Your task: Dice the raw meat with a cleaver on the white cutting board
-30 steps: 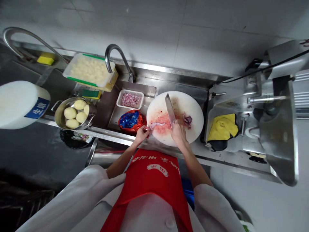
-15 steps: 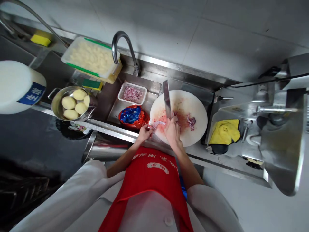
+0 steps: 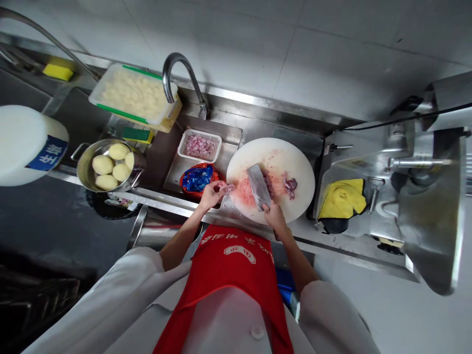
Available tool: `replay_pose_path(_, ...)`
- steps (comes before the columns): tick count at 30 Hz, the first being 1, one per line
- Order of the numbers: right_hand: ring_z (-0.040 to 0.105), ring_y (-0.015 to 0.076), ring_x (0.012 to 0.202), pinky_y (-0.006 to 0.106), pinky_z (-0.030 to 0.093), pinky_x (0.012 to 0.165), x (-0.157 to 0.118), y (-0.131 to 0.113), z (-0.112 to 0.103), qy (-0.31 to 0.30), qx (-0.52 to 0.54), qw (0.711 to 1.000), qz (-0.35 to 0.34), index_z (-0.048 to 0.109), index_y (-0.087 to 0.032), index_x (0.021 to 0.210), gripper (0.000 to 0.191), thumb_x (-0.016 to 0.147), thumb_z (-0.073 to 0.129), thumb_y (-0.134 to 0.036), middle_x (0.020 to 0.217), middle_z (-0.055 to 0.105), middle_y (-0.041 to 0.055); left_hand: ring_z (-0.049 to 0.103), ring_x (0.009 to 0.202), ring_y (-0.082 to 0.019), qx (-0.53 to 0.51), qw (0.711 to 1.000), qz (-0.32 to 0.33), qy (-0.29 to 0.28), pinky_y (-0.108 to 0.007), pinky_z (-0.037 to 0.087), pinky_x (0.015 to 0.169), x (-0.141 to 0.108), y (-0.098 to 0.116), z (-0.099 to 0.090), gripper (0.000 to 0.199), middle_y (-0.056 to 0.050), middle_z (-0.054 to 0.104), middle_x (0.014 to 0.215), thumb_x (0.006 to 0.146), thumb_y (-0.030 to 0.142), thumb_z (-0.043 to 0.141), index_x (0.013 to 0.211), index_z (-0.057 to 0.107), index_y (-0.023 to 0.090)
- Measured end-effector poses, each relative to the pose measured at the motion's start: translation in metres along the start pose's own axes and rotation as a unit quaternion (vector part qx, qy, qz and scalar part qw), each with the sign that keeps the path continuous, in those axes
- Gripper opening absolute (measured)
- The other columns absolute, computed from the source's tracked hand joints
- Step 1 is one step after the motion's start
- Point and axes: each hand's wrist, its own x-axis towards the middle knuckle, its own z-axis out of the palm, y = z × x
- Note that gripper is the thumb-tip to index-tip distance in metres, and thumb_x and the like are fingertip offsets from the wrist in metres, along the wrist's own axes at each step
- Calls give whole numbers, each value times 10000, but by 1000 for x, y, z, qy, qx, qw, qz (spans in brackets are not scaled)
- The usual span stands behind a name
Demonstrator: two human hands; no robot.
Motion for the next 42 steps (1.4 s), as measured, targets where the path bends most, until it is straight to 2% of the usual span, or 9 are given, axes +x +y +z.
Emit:
replay_pose_path(5,650,274,1116,323,481,889,0,8,-8,14,41,999,17,558,-133,1340,405,973,490,-290,1189,703,144,542,639,-113,59,966,59,-244,-203,435,619,43,23,31,378,23,605,721,749,292,756,1086,669,146)
replay_pose_path(8,662,261,1105,281,488,841,-6,3,-12,22,78,997,-3,474,-132,1449,516,946,517,-237,1218,700,139,568,665,-127,112,948,61,-290,-223,469,667,77,16,49,286,14,623,732,705,217,756,971,686,139)
replay_pose_path(14,664,276,1108,301,496,849,-23,-10,-12,11,55,998,9,307,-123,1553,643,952,501,-241,1283,665,173,581,866,-169,194,960,167,-117,-299,499,846,89,2,53,182,-67,610,1005,769,170,686,949,668,152)
replay_pose_path(18,647,272,1144,303,488,886,-29,-22,-9,1,38,999,38,245,-112,1576,656,979,468,-267,1382,588,206,559,1035,-230,238,935,229,-130,-380,464,983,58,-3,61,134,-100,590,1066,862,277,665,935,663,165)
replay_pose_path(23,649,275,1142,323,501,888,-32,-27,-6,18,41,998,37,131,-140,1607,710,979,441,-257,1503,470,208,558,1083,-288,309,939,143,-51,-451,476,965,33,-3,91,381,-159,550,1239,786,167,691,1158,611,162)
replay_pose_path(28,631,258,1169,300,502,896,-32,-21,-6,40,91,995,19,199,-129,1593,700,957,471,-233,1441,546,185,650,855,-192,144,975,96,-138,-314,527,818,42,4,86,190,-92,687,974,803,113,563,957,670,144)
replay_pose_path(33,655,257,1108,294,493,884,-32,-18,-7,29,103,993,41,362,-127,1519,586,968,491,-283,1271,665,166,608,648,-144,137,951,3,-276,-243,487,653,74,4,60,114,-11,680,710,705,160,639,794,702,127)
replay_pose_path(39,643,251,1131,293,482,895,-32,-21,-9,17,89,995,45,344,-121,1517,570,977,459,-263,1259,658,171,592,774,-160,246,958,124,-80,-273,491,754,68,3,53,165,-58,638,908,777,139,627,934,677,151)
replay_pose_path(42,654,269,1123,316,494,889,-37,-28,-9,13,71,997,41,290,-109,1541,602,976,448,-242,1262,652,192,582,1007,-214,282,930,204,-115,-331,476,923,44,-2,52,134,-99,608,1067,861,238,631,962,677,164)
